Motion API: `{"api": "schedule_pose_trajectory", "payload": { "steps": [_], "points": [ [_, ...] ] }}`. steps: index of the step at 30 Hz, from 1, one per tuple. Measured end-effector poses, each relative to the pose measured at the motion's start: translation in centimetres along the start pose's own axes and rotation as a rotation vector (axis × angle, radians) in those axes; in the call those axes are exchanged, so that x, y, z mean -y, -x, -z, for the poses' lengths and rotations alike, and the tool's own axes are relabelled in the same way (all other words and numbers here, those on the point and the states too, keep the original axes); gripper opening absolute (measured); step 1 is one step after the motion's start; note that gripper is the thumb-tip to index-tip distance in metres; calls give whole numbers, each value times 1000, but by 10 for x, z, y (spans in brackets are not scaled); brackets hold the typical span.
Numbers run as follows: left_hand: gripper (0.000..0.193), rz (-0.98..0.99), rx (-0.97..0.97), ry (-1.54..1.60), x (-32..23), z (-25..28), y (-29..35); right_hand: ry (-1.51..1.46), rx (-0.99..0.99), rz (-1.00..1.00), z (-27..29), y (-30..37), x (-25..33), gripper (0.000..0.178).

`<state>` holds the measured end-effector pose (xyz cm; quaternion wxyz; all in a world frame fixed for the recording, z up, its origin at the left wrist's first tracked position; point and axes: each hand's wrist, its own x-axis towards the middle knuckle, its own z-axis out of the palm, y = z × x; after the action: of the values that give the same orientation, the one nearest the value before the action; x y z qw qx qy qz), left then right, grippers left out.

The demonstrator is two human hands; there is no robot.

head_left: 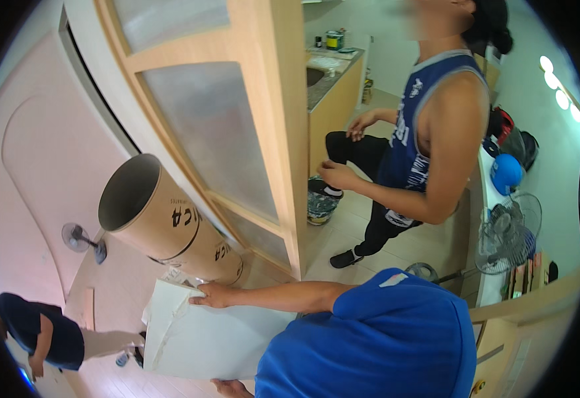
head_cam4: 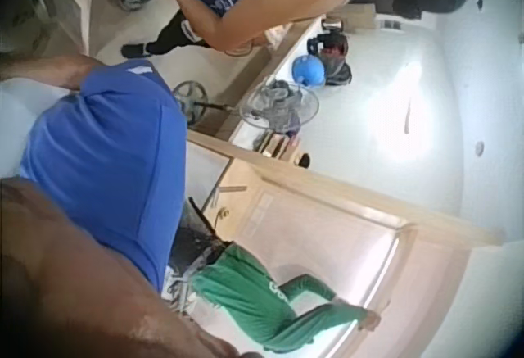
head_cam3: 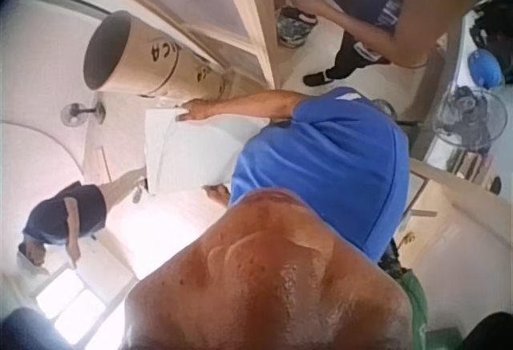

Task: The person receives a white cabinet door and walks to a workbench. They unwrap a hinge, attach it to the door, and then attach a second hinge. The door is then placed on the floor. Other people are present in the room.

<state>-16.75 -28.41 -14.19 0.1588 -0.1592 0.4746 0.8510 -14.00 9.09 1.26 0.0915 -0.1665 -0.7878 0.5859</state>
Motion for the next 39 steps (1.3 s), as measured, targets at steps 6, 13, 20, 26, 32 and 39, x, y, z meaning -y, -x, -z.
{"api": "schedule_pose_trajectory", "payload": {
  "steps": [6,13,20,26,32,39],
  "points": [
    [50,79,95,-46,-7,-19,-17,26,-155,-116,-2,10,-35,76],
    [50,138,164,-57,-10,-15,-30,-85,-230,-114,-5,29,-37,82],
    [40,291,258,139,4,34,-60,106,-364,-181,-24,43,-27,79],
    [34,67,240,239,6,61,-31,-140,-181,79,-36,100,45,57],
    [41,7,137,342,2,66,22,-84,-155,104,-64,129,73,58],
    [64,-113,150,189,-32,69,64,-117,-118,188,-70,149,69,55]
  ]
}}
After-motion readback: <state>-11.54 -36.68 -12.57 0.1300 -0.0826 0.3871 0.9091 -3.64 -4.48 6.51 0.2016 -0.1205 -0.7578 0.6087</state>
